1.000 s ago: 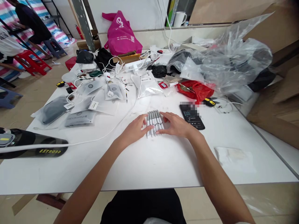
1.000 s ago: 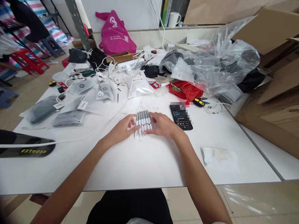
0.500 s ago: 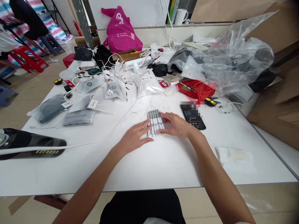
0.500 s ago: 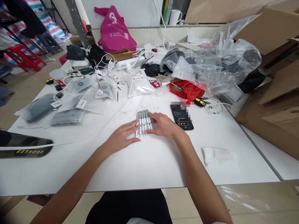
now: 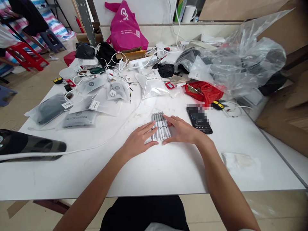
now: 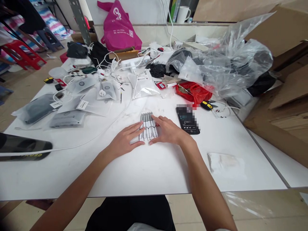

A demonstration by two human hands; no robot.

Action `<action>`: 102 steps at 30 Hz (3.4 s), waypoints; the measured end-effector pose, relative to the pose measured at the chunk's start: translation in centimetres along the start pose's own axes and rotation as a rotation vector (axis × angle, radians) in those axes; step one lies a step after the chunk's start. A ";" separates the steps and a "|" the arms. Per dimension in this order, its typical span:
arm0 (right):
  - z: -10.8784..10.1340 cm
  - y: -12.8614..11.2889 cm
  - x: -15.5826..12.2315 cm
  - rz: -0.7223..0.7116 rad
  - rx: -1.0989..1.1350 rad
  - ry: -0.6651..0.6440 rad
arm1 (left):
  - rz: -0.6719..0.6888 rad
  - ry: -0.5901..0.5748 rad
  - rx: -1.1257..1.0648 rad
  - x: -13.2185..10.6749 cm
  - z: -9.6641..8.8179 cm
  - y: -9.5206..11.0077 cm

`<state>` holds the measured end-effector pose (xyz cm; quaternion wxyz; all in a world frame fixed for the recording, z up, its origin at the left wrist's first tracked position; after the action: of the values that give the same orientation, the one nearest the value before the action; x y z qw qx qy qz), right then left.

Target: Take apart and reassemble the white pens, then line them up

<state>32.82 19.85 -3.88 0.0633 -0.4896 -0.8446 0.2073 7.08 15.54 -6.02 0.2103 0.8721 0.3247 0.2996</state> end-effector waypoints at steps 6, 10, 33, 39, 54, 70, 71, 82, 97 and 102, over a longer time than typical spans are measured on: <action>-0.2 -0.6 -0.1 0.016 -0.017 0.008 | -0.003 -0.011 0.013 0.1 0.4 0.2; -0.4 -1.0 -0.1 0.010 -0.031 0.015 | -0.004 -0.014 0.028 0.1 0.6 0.1; -0.4 -0.9 0.0 -0.003 -0.030 0.035 | -0.003 0.024 0.054 0.1 0.6 0.5; -0.3 0.0 -0.1 0.018 0.030 0.008 | 0.000 0.029 0.037 0.1 0.6 0.5; -0.9 0.5 -0.2 0.067 0.070 -0.022 | 0.000 0.027 0.035 0.0 0.6 0.4; -1.0 0.4 -0.2 0.040 0.090 -0.022 | 0.016 0.039 0.040 -0.1 0.8 0.1; -1.1 0.4 -0.3 0.045 0.094 -0.029 | 0.015 0.037 0.040 -0.1 0.8 0.1; -1.6 0.5 -0.3 0.100 0.049 -0.067 | 0.013 0.045 0.021 -0.1 0.9 0.1; -1.6 0.6 -0.3 0.104 0.036 -0.056 | 0.017 0.035 0.046 -0.2 0.9 -0.1; -1.7 0.5 -0.3 0.094 0.030 -0.057 | 0.017 0.038 0.039 -0.2 0.9 0.0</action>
<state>33.90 20.31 -2.53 0.0367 -0.5215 -0.8190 0.2366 7.55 15.26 -6.77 0.1844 0.8729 0.3271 0.3116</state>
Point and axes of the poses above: each hand's wrist, its own x-axis towards the middle knuckle, its own z-axis out of the palm, y = z × x, the point moved 2 cm from there along x, towards the middle knuckle, and after that the axes turned 10 degrees about -x, right-handed, at the moved point
